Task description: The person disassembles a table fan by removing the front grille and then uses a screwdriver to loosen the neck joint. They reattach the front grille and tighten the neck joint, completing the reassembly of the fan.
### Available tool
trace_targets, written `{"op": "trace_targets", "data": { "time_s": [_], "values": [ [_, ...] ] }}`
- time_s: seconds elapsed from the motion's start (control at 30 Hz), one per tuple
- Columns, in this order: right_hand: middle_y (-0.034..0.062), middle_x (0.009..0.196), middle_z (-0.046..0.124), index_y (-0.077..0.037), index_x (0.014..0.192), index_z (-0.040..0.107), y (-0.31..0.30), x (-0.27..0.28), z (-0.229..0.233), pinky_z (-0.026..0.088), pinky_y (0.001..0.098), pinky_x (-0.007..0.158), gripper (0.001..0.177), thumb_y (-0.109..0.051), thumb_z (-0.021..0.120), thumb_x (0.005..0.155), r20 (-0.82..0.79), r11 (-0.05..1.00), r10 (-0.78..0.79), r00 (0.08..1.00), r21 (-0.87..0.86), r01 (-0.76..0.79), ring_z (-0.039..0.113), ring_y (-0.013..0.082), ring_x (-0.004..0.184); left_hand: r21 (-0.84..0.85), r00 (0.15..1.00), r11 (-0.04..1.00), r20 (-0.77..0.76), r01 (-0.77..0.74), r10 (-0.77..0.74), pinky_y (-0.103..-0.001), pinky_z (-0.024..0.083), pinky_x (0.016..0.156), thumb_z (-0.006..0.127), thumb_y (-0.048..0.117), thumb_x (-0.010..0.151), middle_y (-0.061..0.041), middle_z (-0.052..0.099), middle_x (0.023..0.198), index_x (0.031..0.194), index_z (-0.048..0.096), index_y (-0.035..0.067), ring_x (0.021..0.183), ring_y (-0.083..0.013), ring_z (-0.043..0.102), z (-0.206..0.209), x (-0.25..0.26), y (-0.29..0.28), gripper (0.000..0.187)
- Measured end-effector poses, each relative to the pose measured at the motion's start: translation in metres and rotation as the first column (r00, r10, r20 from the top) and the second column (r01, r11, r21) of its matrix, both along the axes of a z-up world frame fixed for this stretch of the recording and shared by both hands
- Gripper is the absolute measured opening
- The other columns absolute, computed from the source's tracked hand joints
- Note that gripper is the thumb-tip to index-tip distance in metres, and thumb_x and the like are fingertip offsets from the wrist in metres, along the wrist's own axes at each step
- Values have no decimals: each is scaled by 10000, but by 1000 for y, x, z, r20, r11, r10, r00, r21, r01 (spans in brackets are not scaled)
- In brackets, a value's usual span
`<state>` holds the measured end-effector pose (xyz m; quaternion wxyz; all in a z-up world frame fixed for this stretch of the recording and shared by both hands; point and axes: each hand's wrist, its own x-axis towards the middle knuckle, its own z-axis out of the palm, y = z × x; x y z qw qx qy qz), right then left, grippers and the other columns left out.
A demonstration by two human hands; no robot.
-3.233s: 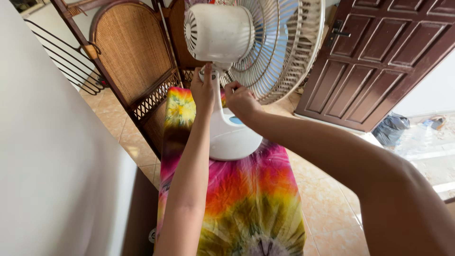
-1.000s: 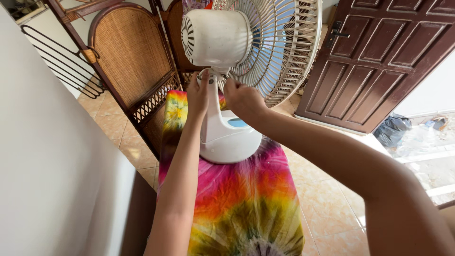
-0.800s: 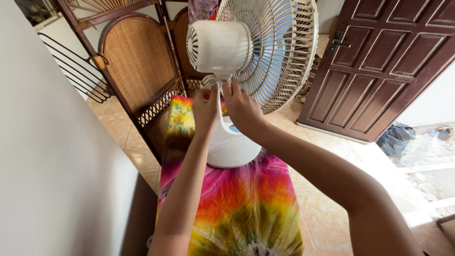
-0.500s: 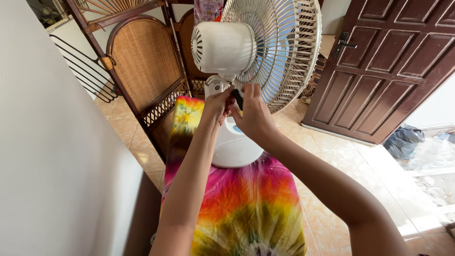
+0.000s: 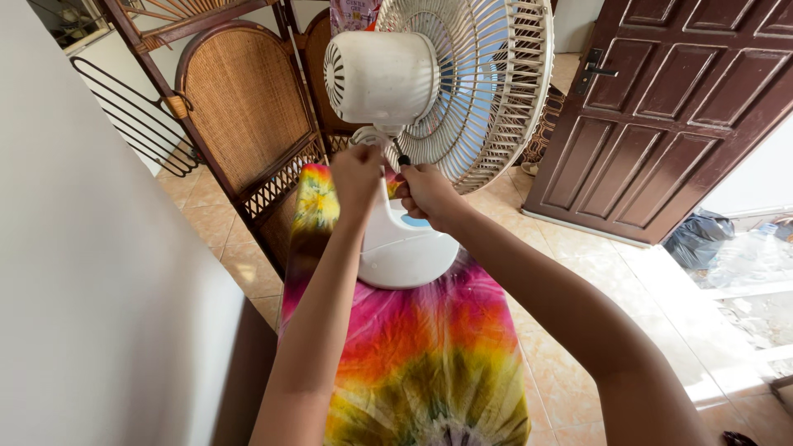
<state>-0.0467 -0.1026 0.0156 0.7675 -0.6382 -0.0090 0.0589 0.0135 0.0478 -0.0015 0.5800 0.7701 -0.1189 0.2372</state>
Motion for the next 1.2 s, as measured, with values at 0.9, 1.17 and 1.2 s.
{"op": "trace_targets", "data": {
  "time_s": [0.9,1.17,1.2],
  "values": [
    [165,741,672,109,1103,581,3,-17,5,534,391,447,253,-50,600,906,653,-271,496,572,-510,817,708,290,588,15,916,989,375,149,-144,-420,539,886,455,266,1136,-149,688,1083,1206,605,38,988,-309,690,14,18,5,282],
    [289,794,673,21,1158,379,10,-44,49,528,596,709,329,-144,576,953,706,405,35,708,-657,636,680,509,760,253,633,926,774,-279,-21,-419,449,857,722,71,906,-73,632,1033,1151,639,113,1008,-250,630,25,-59,4,263],
    [296,804,679,19,1146,358,9,-44,50,529,589,728,346,-146,592,953,709,447,22,705,-638,628,684,511,779,320,643,924,757,-210,-116,-414,443,809,762,84,891,-42,641,984,1135,657,111,968,-229,639,28,-62,1,266]
  ]
}}
